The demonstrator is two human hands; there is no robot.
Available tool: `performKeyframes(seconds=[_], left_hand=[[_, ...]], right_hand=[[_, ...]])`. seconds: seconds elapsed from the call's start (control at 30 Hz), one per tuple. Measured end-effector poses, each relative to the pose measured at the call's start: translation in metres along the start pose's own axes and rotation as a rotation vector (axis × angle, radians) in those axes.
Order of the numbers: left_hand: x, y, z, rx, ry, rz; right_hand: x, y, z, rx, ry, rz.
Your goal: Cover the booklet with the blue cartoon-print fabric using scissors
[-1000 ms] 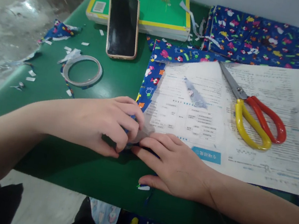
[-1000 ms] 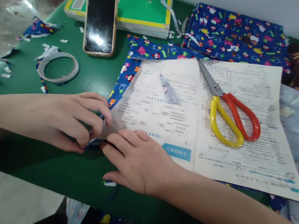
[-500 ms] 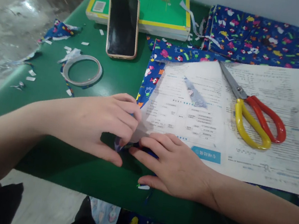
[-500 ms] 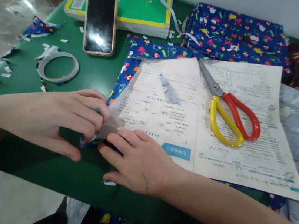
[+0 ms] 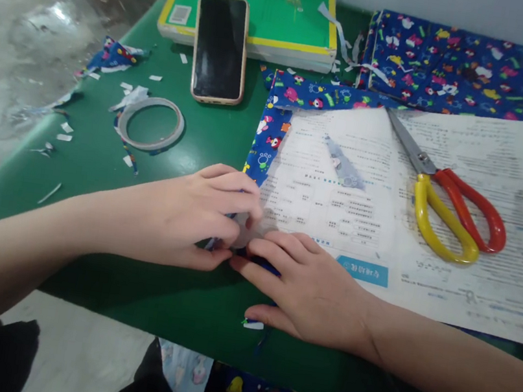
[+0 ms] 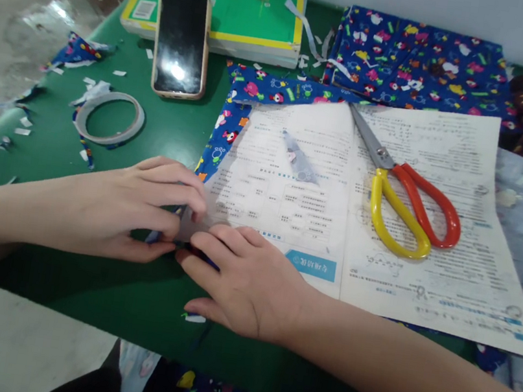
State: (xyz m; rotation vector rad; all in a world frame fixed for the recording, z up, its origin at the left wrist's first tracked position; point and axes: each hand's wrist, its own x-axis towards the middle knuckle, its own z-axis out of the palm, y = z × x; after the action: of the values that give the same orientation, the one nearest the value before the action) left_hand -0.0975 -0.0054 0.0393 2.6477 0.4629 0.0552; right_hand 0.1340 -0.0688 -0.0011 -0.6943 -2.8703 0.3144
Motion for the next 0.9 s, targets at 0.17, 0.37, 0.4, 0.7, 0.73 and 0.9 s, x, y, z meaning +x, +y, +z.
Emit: performKeyframes(seconds=[0.17,0.37,0.4,0.7,0.73,0.9], left_hand=[[-0.007,0.0,0.005,-0.03,0.111,-0.034],[-0.014,0.003,0.01,-0.028,0.196,-0.028],[-0.015,0.004,0.01,-0.014,0.212,-0.027],[-0.019,0.008,0.011,0.04,0.258,-0.013],[-0.019,0.009,0.011,0.047,0.257,-0.006],[-0.021,0.012,0.011,0.07,0.262,-0.032]], right_hand=[[-0.001,-0.001,0.001,-0.02,0.028,0.006],[-0.002,-0.001,0.001,0.005,-0.006,0.019],[-0.002,-0.001,0.001,0.01,-0.011,0.019],[0.0,-0.001,0.001,0.005,0.002,0.009],[0.0,0.0,0.001,0.006,0.003,0.007],[0.0,-0.001,0.0,0.013,0.0,0.006]])
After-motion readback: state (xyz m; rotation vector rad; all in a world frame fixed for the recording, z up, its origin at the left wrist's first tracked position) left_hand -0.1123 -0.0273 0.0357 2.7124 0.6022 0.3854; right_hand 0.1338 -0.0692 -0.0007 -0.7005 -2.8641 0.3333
